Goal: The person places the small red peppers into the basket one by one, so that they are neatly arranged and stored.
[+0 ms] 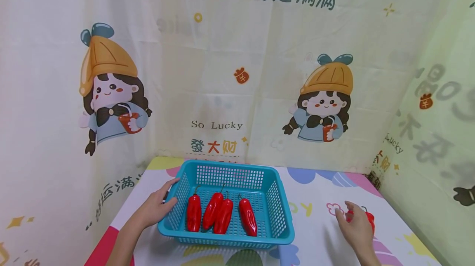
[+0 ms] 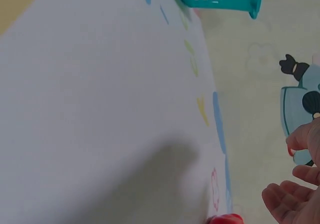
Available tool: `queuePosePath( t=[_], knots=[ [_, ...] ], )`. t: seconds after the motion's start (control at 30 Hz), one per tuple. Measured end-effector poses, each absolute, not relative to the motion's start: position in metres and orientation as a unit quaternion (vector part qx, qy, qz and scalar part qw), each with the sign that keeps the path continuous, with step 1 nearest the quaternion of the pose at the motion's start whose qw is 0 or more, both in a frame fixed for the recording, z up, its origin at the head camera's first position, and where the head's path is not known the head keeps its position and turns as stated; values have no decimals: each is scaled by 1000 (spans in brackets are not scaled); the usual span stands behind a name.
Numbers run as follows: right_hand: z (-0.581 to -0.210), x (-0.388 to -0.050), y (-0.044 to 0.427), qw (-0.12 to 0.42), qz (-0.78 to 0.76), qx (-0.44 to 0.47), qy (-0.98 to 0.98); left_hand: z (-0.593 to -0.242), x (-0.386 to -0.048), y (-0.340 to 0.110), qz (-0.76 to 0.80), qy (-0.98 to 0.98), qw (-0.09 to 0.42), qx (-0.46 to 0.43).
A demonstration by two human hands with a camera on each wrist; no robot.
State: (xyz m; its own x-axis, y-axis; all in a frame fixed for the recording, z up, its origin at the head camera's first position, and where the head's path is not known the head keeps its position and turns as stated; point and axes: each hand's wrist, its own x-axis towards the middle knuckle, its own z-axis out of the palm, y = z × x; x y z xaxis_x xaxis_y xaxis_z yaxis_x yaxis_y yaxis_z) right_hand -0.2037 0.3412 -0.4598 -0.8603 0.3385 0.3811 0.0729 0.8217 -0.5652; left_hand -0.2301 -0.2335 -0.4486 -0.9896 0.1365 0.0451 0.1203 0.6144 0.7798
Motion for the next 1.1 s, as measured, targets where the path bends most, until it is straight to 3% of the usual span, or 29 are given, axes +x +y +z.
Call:
queuePosePath(
  t=[0.2, 0.53, 1.1],
  knots=[
    [-464, -204, 351, 225, 270, -118, -929, -447, -229, -233, 434, 898, 10, 75],
    [-479, -205, 369, 291, 251, -73, -920, -447, -229, -233, 434, 898, 9, 76],
    [-484, -212, 381, 209, 259, -122, -935, -446, -229, -233, 432, 899, 11, 74]
  ],
)
